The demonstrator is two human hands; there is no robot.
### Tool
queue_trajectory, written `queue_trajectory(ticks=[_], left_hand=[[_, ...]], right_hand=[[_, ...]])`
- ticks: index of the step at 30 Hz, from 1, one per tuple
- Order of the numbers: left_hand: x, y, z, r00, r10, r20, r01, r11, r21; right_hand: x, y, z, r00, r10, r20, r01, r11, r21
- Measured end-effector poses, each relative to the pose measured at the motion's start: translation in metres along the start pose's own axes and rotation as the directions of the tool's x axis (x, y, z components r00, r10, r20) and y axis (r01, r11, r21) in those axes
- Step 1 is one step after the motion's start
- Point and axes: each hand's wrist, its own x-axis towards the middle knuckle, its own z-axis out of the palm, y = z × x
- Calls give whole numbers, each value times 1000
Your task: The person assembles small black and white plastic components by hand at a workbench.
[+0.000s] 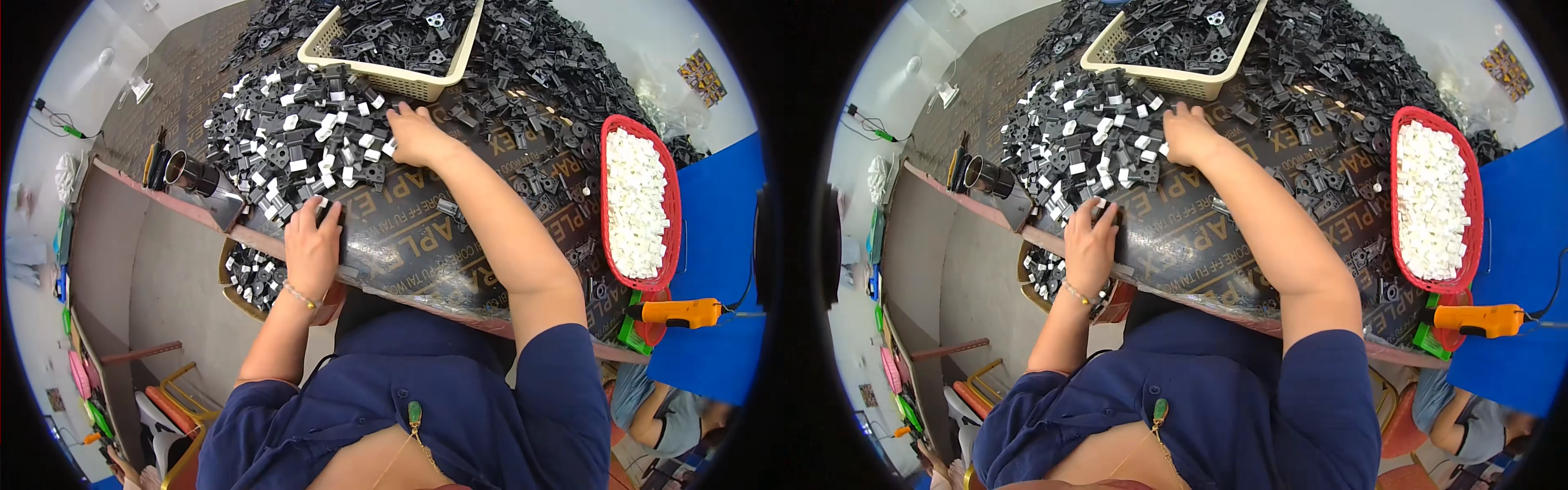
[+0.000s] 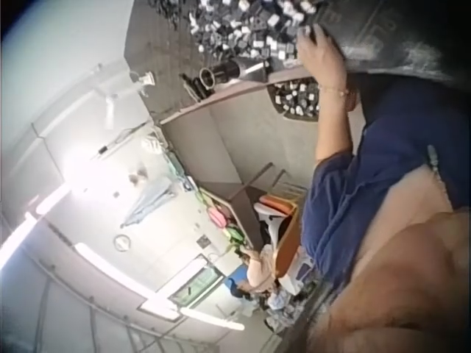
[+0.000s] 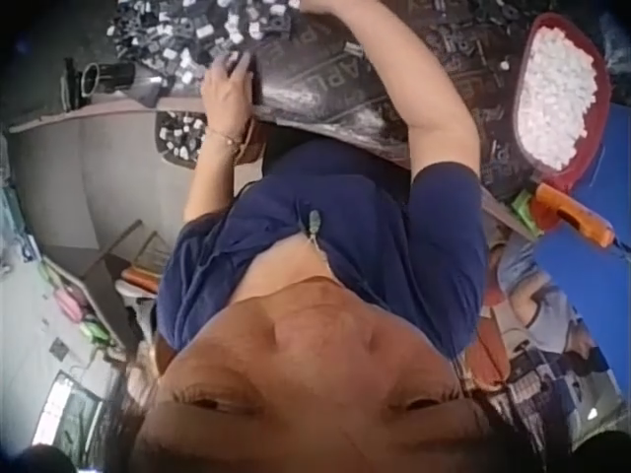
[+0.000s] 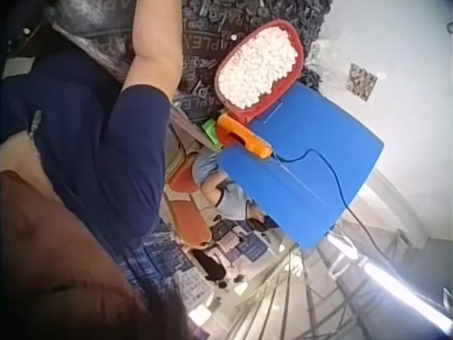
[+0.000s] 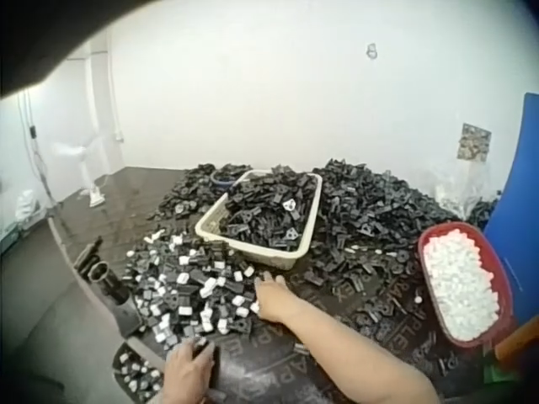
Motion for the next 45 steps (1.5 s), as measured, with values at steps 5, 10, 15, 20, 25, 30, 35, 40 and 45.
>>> queue_trajectory(ticks=[5,10,15,20,25,30,35,40,45], left_hand=[[12,-7,8,1000,-3,-11,2,997,-76],[16,-6,3,997,-54,-55,44,984,-175],[36,18,-13,994,23,-111,-53,959,-277],[85,84,-21,938,328,113,-263,886,-383],[136,149,19,706,429,563,-349,903,-250],[153,173,49,685,439,581,-365,897,-247],[149,163,58,785,488,382,-102,710,-697],[145,168,18,809,339,480,470,117,-875],[153,160,20,810,333,482,584,-385,-715]], right_hand=[[24,4,22,990,26,-139,-21,999,37],[-25,11,-11,985,-60,-163,95,971,218],[-115,77,-57,926,40,-376,103,929,354],[-198,124,-66,905,321,-278,-177,880,441],[-240,126,-62,861,433,-268,-314,866,390],[-275,137,-56,855,483,-188,-402,847,347],[-317,136,-57,884,456,-100,-432,881,194],[-347,78,-39,894,448,-6,-442,884,153],[-330,70,2,858,510,-61,-497,854,153]])
